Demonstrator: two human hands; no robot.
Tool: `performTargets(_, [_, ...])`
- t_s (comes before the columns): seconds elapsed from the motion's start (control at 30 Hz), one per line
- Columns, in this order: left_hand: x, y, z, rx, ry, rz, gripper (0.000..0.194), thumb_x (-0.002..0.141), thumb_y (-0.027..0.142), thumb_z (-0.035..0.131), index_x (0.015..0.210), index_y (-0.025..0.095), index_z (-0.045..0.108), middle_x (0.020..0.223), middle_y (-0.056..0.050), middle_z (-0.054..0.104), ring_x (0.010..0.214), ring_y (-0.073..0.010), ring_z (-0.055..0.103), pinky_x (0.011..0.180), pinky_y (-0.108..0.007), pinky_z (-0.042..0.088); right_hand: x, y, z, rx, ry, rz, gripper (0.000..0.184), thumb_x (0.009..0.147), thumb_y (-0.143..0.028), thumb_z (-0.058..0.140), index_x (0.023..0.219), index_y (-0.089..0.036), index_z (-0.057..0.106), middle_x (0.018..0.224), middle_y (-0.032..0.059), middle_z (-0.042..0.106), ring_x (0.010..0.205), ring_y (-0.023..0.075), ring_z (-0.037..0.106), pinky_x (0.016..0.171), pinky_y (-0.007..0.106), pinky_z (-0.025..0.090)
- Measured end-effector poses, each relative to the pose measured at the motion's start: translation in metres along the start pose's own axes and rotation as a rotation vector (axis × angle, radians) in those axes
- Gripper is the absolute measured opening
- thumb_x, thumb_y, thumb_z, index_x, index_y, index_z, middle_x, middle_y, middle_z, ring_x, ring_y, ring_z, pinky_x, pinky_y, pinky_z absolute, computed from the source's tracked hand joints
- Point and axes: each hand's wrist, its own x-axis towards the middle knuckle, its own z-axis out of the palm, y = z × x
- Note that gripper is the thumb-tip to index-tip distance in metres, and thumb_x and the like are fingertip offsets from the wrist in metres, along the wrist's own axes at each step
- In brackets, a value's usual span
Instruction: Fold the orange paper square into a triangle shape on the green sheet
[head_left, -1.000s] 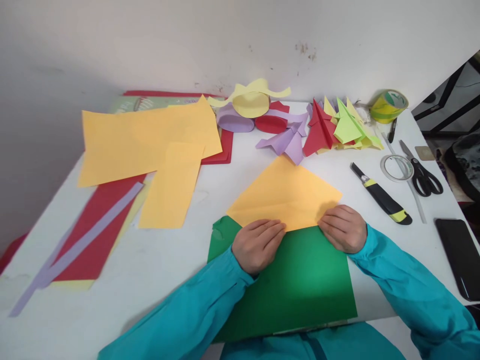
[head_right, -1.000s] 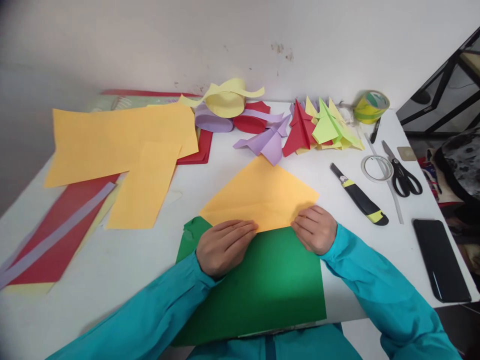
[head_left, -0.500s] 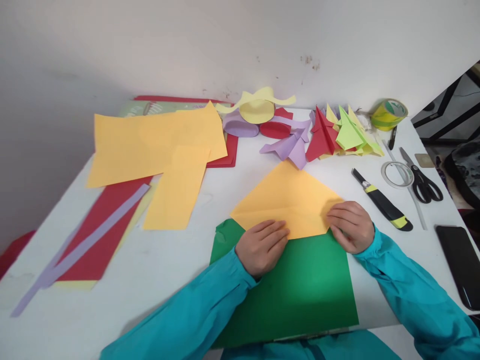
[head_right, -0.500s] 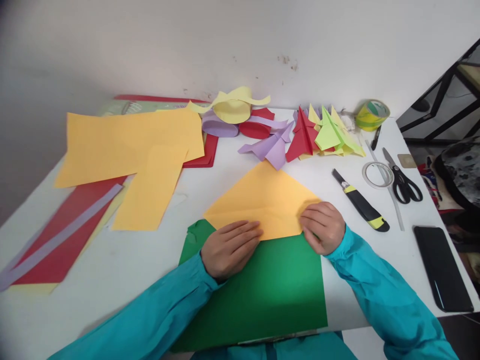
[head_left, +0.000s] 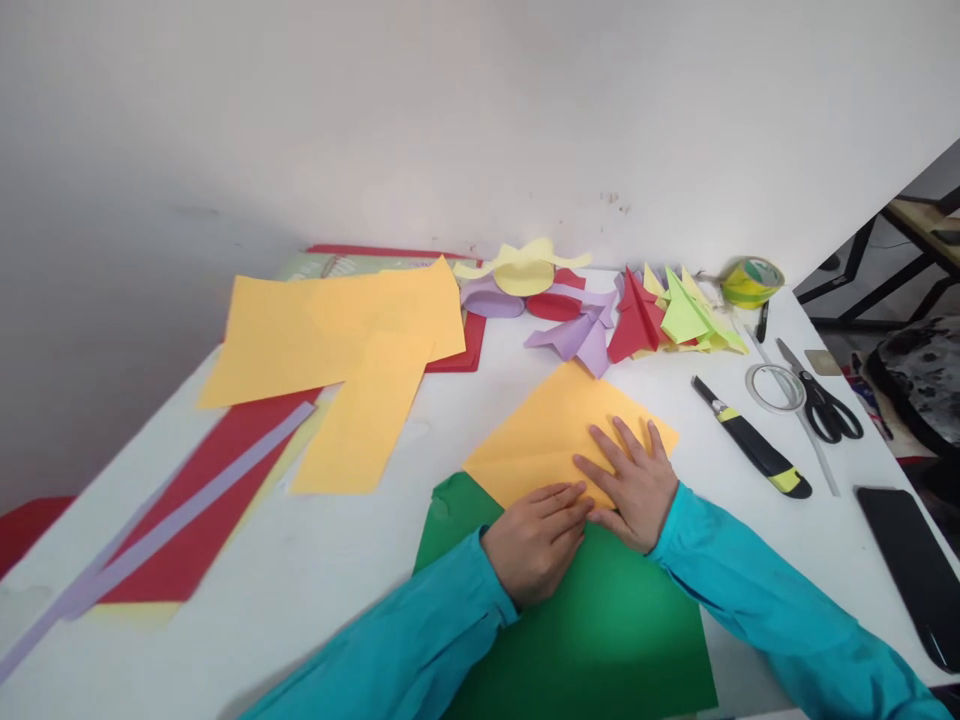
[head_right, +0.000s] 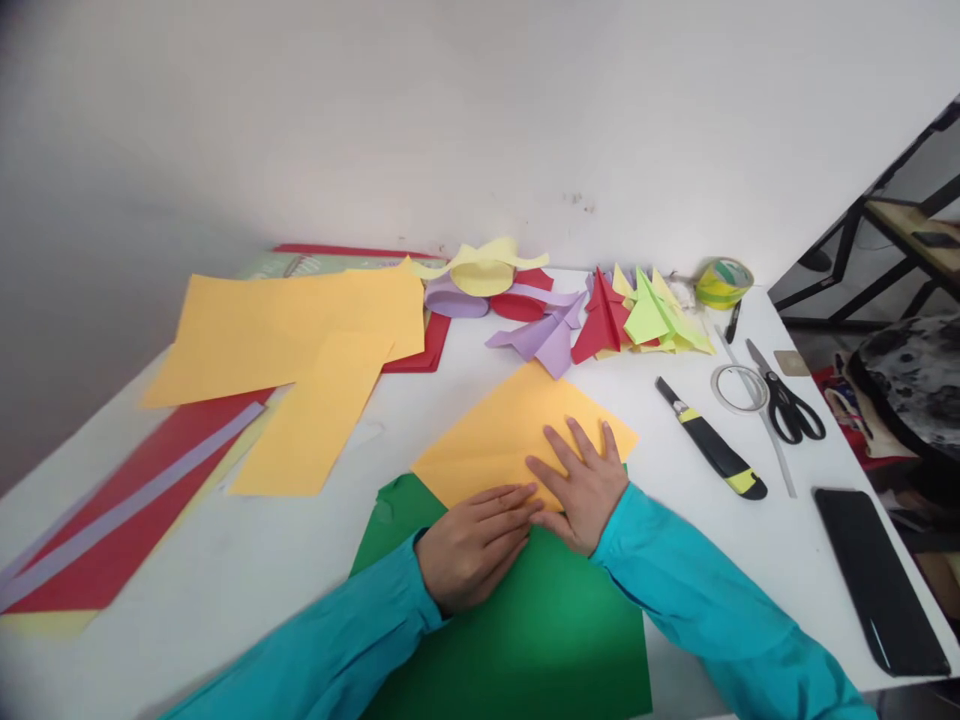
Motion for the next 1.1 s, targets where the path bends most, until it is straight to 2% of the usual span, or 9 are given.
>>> performTargets(0.13, [-0.001,-0.002,0.002,-0.002,0.025,0.011,0.019,0.085,0.008,0.047,0.09,0.011,0.065,0.089,-0.01,0.072,0.1,-0.0219,0.065,0.089,-0.035,0.055,0.006,0.0,0.005,0.003,-0.005,0.033,0.063,0.087,-0.063,0.039,0.141,-0.031,0.036,0.153,0.0092,0.026,0.14,0.0374,0.015,0.104,0.068,0.014])
performTargets(0.23, [-0.002,-0.005,0.005,0.05,0.037,-0.005,0.02,0.087,0.009,0.046,0.092,0.011,0.065,0.093,-0.01,0.072,0.099,-0.0199,0.066,0.089,-0.033,0.055,0.005,0.001,0.007,0.008,-0.009,0.045,0.063,0.088,-0.063,0.037,0.143,-0.033,0.033,0.153,0.0082,0.026,0.14,0.0374,0.016,0.104,0.068,0.016])
performTargets(0.3, [-0.002,-0.007,0.006,0.099,0.029,-0.03,0.022,0.088,0.011,0.045,0.097,0.011,0.065,0.099,-0.013,0.07,0.101,-0.0216,0.065,0.089,-0.035,0.056,0.004,0.002,0.008,0.013,-0.018,0.049,0.063,0.089,-0.063,0.036,0.144,-0.033,0.031,0.153,0.0072,0.025,0.14,0.0367,0.016,0.105,0.067,0.016])
performTargets(0.4, [-0.002,-0.01,0.007,0.165,-0.011,-0.07,0.026,0.089,0.015,0.044,0.106,0.009,0.063,0.109,-0.017,0.067,0.109,-0.026,0.061,0.09,-0.041,0.055,0.002,0.001,0.01,0.024,-0.031,0.064,0.064,0.089,-0.064,0.035,0.145,-0.033,0.029,0.153,0.0062,0.025,0.14,0.0356,0.016,0.106,0.067,0.015])
performTargets(0.57, [-0.004,-0.012,0.009,0.242,-0.084,-0.086,0.034,0.09,0.02,0.042,0.118,0.008,0.058,0.117,-0.017,0.063,0.115,-0.026,0.057,0.094,-0.041,0.052,0.001,0.0,0.014,0.001,-0.045,0.111,0.066,0.088,-0.065,0.035,0.145,-0.032,0.029,0.153,0.0045,0.026,0.14,0.0345,0.016,0.107,0.065,0.012])
performTargets(0.73, [-0.005,-0.012,0.01,0.305,-0.184,-0.117,0.039,0.091,0.024,0.042,0.122,0.004,0.054,0.125,-0.017,0.059,0.117,-0.0284,0.054,0.094,-0.041,0.052,-0.005,0.003,0.009,0.032,-0.065,0.11,0.067,0.09,-0.065,0.029,0.146,-0.03,0.024,0.154,0.0048,0.022,0.141,0.0341,0.014,0.108,0.065,0.01])
performTargets(1.1, [-0.001,-0.008,0.009,0.406,-0.315,-0.182,0.05,0.089,0.032,0.045,0.13,0.003,0.047,0.137,-0.018,0.048,0.127,-0.0309,0.045,0.101,-0.046,0.043,-0.015,0.009,0.009,-0.03,-0.073,0.094,0.069,0.089,-0.064,0.032,0.147,-0.026,0.026,0.153,0.0072,0.023,0.139,0.0375,0.018,0.105,0.067,0.015])
